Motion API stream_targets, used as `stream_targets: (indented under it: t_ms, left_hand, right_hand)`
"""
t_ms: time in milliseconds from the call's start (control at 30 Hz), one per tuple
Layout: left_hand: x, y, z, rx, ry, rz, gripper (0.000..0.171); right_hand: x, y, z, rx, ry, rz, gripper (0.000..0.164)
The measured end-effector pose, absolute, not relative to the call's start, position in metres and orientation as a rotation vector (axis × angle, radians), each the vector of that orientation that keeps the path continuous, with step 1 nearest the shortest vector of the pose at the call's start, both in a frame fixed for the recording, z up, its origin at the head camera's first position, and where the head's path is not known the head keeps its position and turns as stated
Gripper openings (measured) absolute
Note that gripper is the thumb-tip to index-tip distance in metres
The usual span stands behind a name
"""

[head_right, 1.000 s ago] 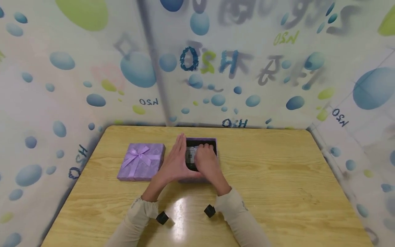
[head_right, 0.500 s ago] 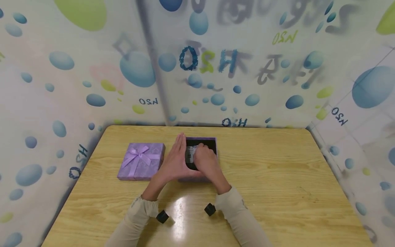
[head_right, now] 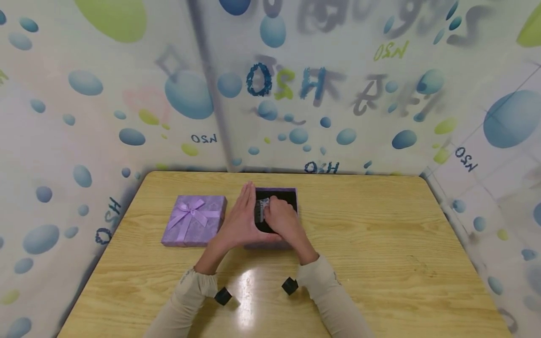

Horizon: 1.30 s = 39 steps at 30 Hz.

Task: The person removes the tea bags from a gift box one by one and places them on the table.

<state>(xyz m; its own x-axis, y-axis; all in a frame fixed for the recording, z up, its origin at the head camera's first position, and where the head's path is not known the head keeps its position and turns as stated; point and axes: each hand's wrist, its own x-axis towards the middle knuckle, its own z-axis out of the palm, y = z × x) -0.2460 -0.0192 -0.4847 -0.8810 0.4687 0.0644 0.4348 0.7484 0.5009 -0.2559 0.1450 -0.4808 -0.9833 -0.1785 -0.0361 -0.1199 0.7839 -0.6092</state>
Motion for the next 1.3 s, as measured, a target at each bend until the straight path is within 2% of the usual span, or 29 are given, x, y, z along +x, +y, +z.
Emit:
stream_targets:
  t_ms: [133, 300, 633, 1067, 1300]
  left_hand:
    - [-0.246, -0.019, -0.485, 0.737, 2.88, 0.788, 0.158]
    - [-0.246, -0.017, -0.487, 0.733, 2.879, 0.776, 0.157]
    - [-0.246, -0.015, -0.489, 0.75, 2.886, 0.784, 0.158]
    - [-0.245, -0.017, -0.488, 0.721, 2.89, 0.8, 0.158]
    - [-0.245, -0.018, -0.488, 0.692, 2.891, 0.803, 0.159]
  right_hand:
    - [-0.258, 0.149, -0.48, -0.284, 2.82, -1.078, 0.012]
    - [-0.26, 0.157, -0.48, -0.363, 2.754, -1.225, 0.032]
    - [-0.255, 0.166, -0.466, -0.465, 2.781, -1.325, 0.032]
    - [-0.259, 0.195, -0.448, -0.322, 2.776, -1.452, 0.029]
    - [-0.262, 0.212, -0.447, -0.214, 2.749, -1.494, 0.033]
